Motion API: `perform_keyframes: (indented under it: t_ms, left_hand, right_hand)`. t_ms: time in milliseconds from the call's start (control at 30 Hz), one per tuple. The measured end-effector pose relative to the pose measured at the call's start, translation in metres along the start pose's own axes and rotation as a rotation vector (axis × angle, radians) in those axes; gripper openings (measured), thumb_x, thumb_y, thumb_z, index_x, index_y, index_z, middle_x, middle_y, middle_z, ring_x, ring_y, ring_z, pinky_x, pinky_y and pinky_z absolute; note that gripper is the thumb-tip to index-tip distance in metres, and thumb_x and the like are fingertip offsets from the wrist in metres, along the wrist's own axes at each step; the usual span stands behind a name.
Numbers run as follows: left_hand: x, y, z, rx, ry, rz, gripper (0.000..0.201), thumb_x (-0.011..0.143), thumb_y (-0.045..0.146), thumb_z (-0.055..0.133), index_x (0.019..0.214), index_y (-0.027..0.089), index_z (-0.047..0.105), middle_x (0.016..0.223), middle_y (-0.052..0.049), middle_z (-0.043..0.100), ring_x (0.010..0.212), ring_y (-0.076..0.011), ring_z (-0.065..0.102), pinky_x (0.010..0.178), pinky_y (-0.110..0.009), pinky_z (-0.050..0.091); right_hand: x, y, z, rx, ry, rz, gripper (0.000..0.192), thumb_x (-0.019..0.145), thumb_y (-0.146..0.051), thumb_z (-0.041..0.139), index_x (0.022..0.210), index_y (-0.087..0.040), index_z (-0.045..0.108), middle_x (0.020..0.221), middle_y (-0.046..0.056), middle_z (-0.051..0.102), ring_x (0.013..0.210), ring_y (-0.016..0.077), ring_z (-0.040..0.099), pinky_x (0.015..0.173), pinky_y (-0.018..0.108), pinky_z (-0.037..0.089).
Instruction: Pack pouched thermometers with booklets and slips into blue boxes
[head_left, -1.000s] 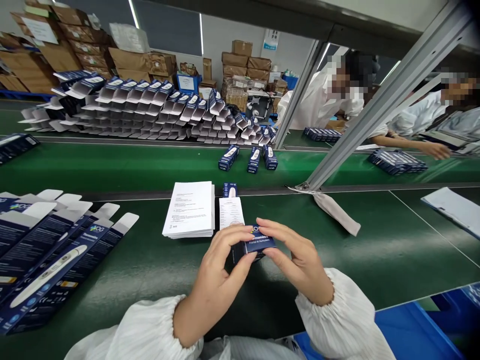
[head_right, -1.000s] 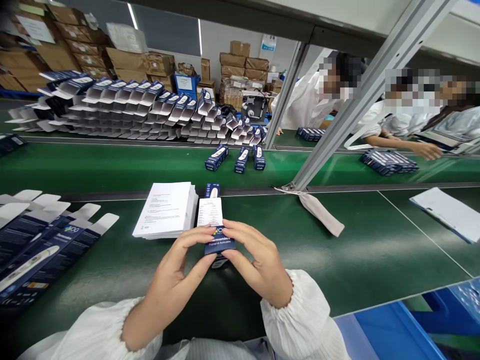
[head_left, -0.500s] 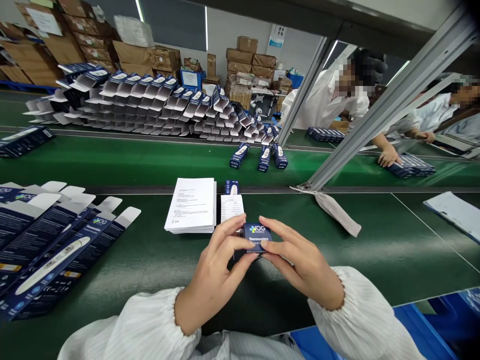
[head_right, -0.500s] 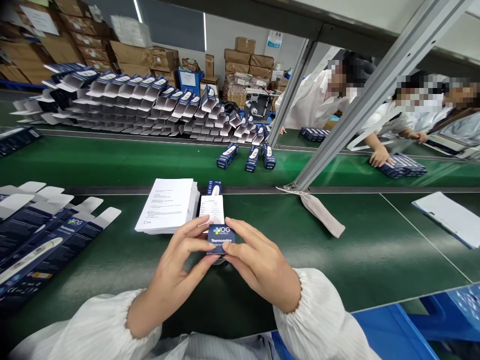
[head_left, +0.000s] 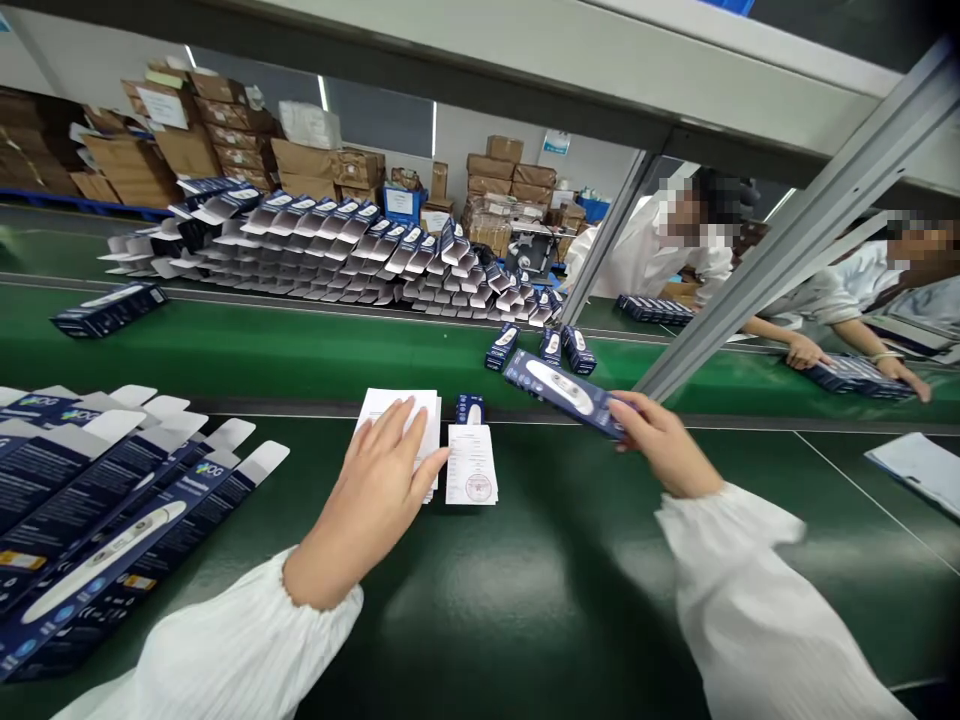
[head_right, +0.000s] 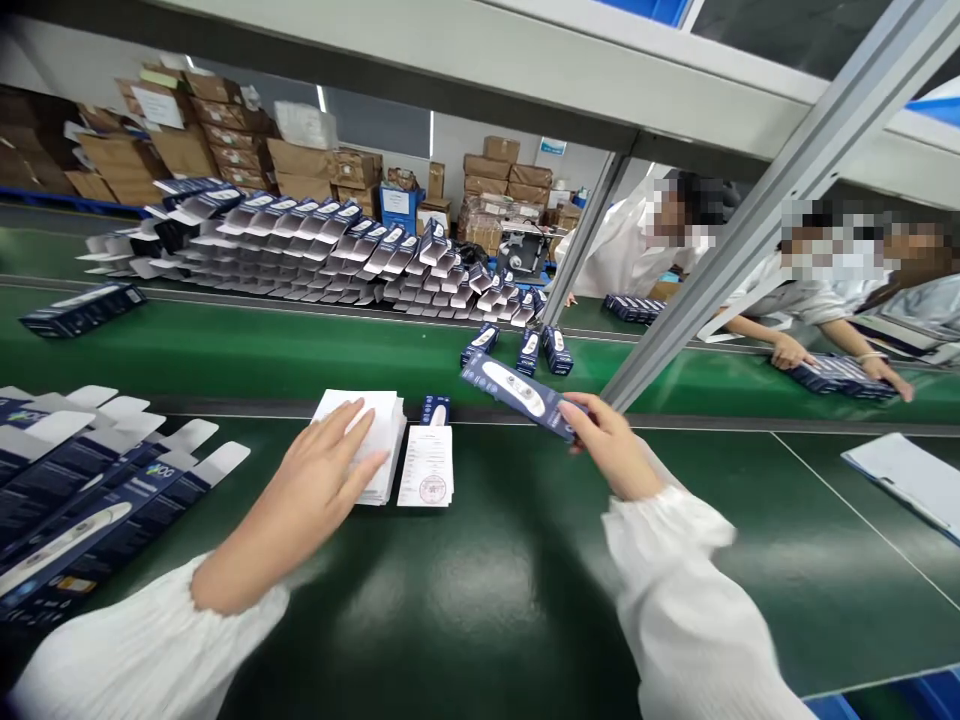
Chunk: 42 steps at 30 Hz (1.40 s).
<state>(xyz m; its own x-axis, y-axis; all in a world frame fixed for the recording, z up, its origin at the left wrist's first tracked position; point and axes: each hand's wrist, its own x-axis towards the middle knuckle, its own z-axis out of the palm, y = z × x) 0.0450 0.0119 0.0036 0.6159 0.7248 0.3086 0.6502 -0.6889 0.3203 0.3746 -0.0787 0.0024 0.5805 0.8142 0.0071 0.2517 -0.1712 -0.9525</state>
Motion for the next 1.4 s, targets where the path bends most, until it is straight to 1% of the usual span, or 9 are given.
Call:
perform_keyframes:
  t_ms: [133,367,567,767,900,1033,1133,1233,1400]
  left_hand:
    - [-0.011,-0.010,0.017,0.189,-0.144,0.072,0.055,0.094,0.043,0.035,0.137,0.009,0.042,0.146,-0.016,0.037,0.137,-0.0296,0.032,0.111,-0.056,0.025]
    - [-0.025,-0.014,-0.010,0.059,-0.264,0.098,0.049,0.090,0.013,0.028,0.138,0.015,0.039,0.138,-0.010,0.050,0.123,-0.0215,0.052,0.101,-0.039,0.045]
    - [0.026,-0.023,-0.027,-0.035,-0.419,0.008,0.041,0.093,0.025,0.032,0.129,0.019,0.049,0.123,-0.012,0.062,0.110,-0.0263,0.060,0.094,-0.038,0.045]
    - [0.063,-0.035,-0.009,-0.078,-0.567,-0.024,0.059,0.091,0.045,0.034,0.142,0.015,0.033,0.108,-0.018,0.066,0.097,-0.0318,0.063,0.078,-0.039,0.049]
    - [0.047,-0.029,-0.024,-0.148,-0.405,0.022,0.045,0.094,0.036,0.027,0.132,0.021,0.047,0.117,-0.010,0.060,0.108,-0.0247,0.056,0.092,-0.035,0.042]
    - [0.006,-0.020,-0.065,-0.407,-0.103,-0.068,0.040,0.094,0.039,0.033,0.125,0.025,0.054,0.120,-0.001,0.060,0.109,-0.0208,0.055,0.093,-0.027,0.042]
    - [-0.024,-0.018,-0.082,-0.585,-0.159,-0.274,0.040,0.085,0.048,0.050,0.115,0.025,0.064,0.103,0.000,0.069,0.095,-0.0239,0.062,0.079,-0.026,0.050]
    - [-0.044,-0.014,-0.068,-0.797,-0.332,-0.404,0.037,0.081,0.049,0.057,0.108,0.027,0.069,0.103,0.001,0.071,0.094,-0.0247,0.064,0.076,-0.026,0.052]
    - [-0.057,0.012,-0.003,-1.216,-0.558,-0.500,0.037,0.088,0.044,0.051,0.120,0.029,0.062,0.109,0.001,0.070,0.099,-0.0203,0.064,0.085,-0.026,0.049]
  right_hand:
    - [0.061,0.041,0.070,0.123,-0.047,0.194,0.021,0.089,-0.033,0.060,0.092,-0.012,0.062,0.069,-0.002,0.057,0.050,0.0080,0.050,0.049,0.021,0.048]
    - [0.086,0.058,0.160,0.328,-0.133,0.102,0.026,0.094,-0.029,0.056,0.115,-0.014,0.056,0.110,0.007,0.060,0.091,0.0182,0.062,0.077,0.036,0.054]
    - [0.029,0.086,0.132,0.164,-0.115,-0.009,0.028,0.086,-0.040,0.063,0.097,-0.014,0.064,0.097,0.007,0.066,0.093,0.0219,0.062,0.089,0.042,0.050]
    - [-0.035,0.028,0.111,-0.134,-0.384,-0.359,0.034,0.070,-0.029,0.079,0.101,-0.023,0.069,0.113,0.004,0.064,0.115,0.0262,0.051,0.107,0.044,0.033]
    - [-0.049,0.008,0.128,-0.534,-0.561,-0.759,0.034,0.073,-0.022,0.078,0.104,-0.016,0.065,0.125,0.011,0.057,0.120,0.0267,0.046,0.104,0.042,0.038]
    - [-0.045,0.010,0.136,-0.634,-0.580,-0.762,0.019,0.074,-0.015,0.076,0.090,-0.017,0.065,0.118,0.010,0.059,0.111,0.0252,0.051,0.095,0.040,0.045]
    - [-0.040,0.010,0.133,-0.621,-0.609,-0.731,0.014,0.075,-0.015,0.074,0.086,-0.020,0.066,0.116,0.007,0.060,0.109,0.0238,0.053,0.094,0.038,0.046]
    - [-0.037,0.009,0.133,-0.601,-0.627,-0.700,0.008,0.078,-0.015,0.072,0.082,-0.021,0.068,0.114,0.005,0.061,0.108,0.0223,0.055,0.093,0.036,0.046]
    - [-0.032,0.008,0.137,-0.557,-0.529,-0.662,0.014,0.089,-0.015,0.056,0.082,-0.020,0.067,0.095,0.004,0.068,0.089,0.0201,0.063,0.081,0.032,0.049]
